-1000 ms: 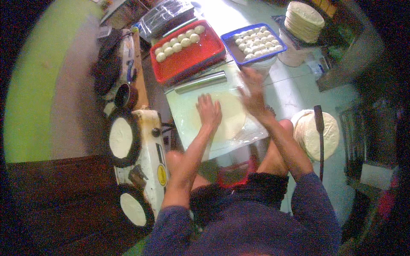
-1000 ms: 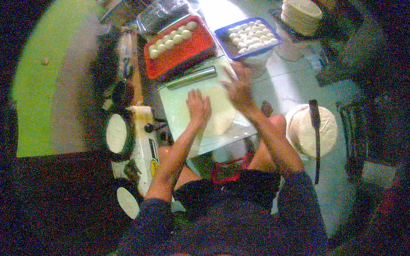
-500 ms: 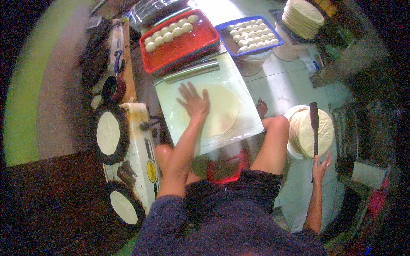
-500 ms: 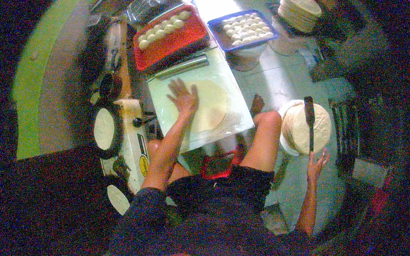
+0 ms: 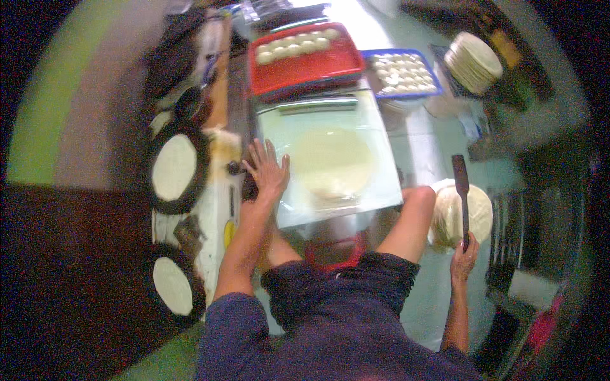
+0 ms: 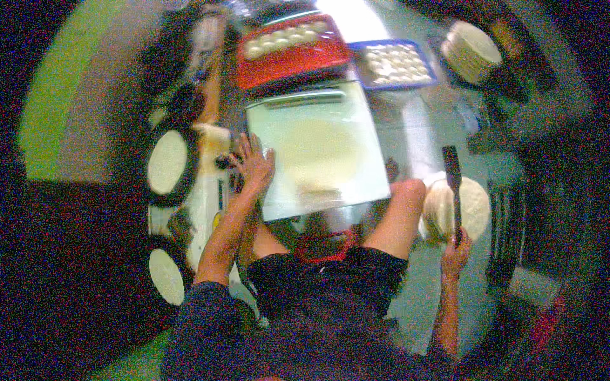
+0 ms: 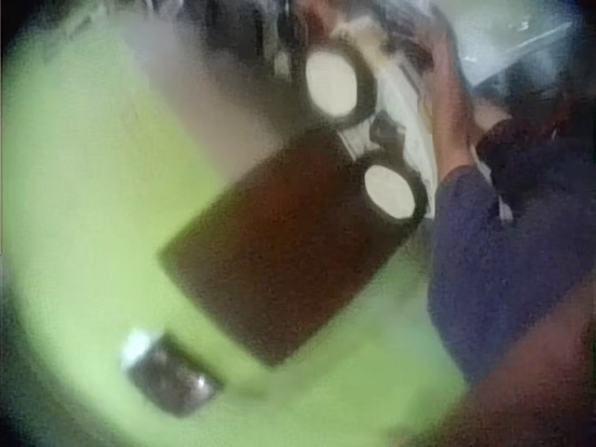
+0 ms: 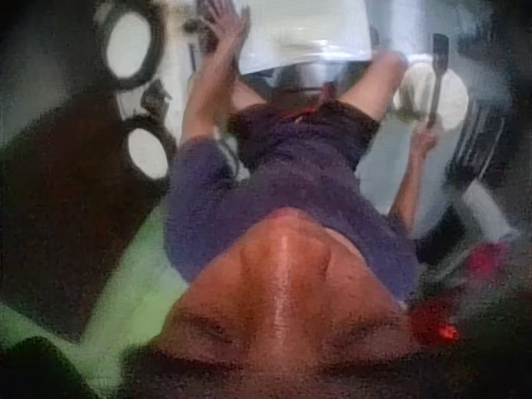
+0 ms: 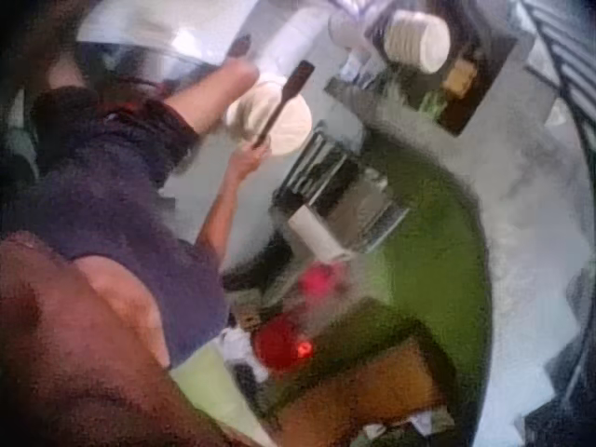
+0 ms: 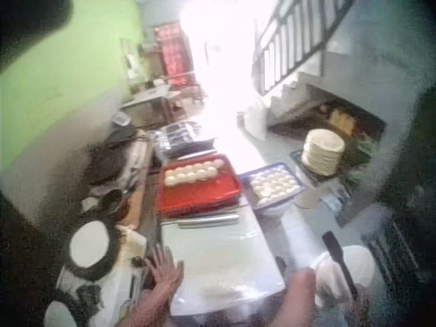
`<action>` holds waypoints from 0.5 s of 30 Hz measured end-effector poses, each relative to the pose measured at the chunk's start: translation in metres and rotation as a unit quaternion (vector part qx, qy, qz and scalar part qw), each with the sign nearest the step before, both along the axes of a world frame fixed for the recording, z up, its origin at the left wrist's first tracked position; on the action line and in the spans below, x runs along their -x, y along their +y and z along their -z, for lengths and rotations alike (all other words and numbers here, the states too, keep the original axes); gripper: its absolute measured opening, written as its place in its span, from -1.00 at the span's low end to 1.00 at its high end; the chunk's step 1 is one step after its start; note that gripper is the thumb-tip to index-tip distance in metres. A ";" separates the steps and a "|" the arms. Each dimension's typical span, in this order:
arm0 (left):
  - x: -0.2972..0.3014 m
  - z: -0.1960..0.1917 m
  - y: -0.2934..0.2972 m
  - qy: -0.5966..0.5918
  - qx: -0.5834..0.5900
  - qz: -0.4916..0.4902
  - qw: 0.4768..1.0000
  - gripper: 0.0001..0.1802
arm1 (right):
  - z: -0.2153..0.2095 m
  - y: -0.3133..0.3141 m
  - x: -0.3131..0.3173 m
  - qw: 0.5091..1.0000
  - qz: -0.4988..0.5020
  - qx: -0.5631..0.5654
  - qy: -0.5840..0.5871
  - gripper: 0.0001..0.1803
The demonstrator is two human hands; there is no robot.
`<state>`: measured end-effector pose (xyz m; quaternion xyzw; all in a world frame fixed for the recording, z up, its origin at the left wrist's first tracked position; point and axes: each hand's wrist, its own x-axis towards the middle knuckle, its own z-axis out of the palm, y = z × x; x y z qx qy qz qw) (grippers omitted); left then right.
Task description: The person uses a rolling pin to flatten dough balls on a board, places them onto a heated flat-top stove by hand, and flips them using a wooden spatula before stacking the cooked flatbreads onto a plate.
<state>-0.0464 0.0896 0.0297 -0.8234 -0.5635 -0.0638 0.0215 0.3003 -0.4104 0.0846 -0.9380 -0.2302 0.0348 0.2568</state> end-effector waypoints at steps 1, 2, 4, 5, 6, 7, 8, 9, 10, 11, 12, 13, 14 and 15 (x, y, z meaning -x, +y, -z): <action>0.028 -0.011 0.020 -0.028 0.004 -0.021 0.999 -0.12 | -0.018 0.054 0.018 0.997 -0.062 -0.035 -0.015 -0.56; 0.053 -0.014 0.016 -0.051 0.016 -0.053 0.997 -0.12 | -0.030 0.098 0.035 0.989 -0.131 -0.069 -0.018 -0.58; 0.096 -0.022 -0.005 -0.091 0.016 -0.120 0.989 -0.12 | -0.059 0.193 0.091 0.956 -0.279 -0.057 -0.067 -0.63; 0.114 -0.030 -0.018 -0.102 0.026 -0.116 0.988 -0.11 | -0.077 0.238 0.125 0.929 -0.347 -0.016 -0.125 -0.66; 0.129 -0.032 -0.026 -0.100 0.040 -0.138 0.985 -0.11 | -0.077 0.285 0.160 0.899 -0.419 -0.111 -0.058 -0.68; 0.146 -0.033 -0.037 -0.104 0.023 -0.128 0.986 -0.12 | -0.077 0.327 0.195 0.854 -0.481 -0.199 0.015 -0.69; 0.160 -0.043 -0.051 -0.144 0.052 -0.126 0.980 -0.14 | -0.090 0.359 0.231 0.831 -0.530 -0.159 0.057 -0.68; 0.181 -0.047 -0.064 -0.175 0.072 -0.131 0.973 -0.17 | -0.103 0.389 0.268 0.803 -0.577 -0.119 0.095 -0.67; 0.199 -0.054 -0.072 -0.192 0.110 -0.149 0.964 -0.22 | -0.108 0.412 0.298 0.766 -0.630 -0.111 0.067 -0.66; 0.218 -0.057 -0.082 -0.211 0.150 -0.166 0.952 -0.26 | -0.113 0.429 0.326 0.726 -0.679 -0.102 0.039 -0.63; 0.240 -0.058 -0.094 -0.265 0.179 -0.166 0.933 -0.32 | -0.123 0.440 0.349 0.681 -0.727 -0.075 0.038 -0.64; 0.270 -0.052 -0.111 -0.318 0.205 -0.166 0.911 -0.37 | -0.138 0.448 0.373 0.631 -0.773 -0.049 0.038 -0.64; 0.293 -0.048 -0.131 -0.371 0.230 -0.160 0.885 -0.43 | -0.155 0.448 0.395 0.604 -0.797 0.004 -0.001 -0.63; 0.302 -0.044 -0.159 -0.361 0.215 -0.166 0.892 -0.47 | -0.153 0.438 0.399 0.590 -0.807 0.028 -0.019 -0.66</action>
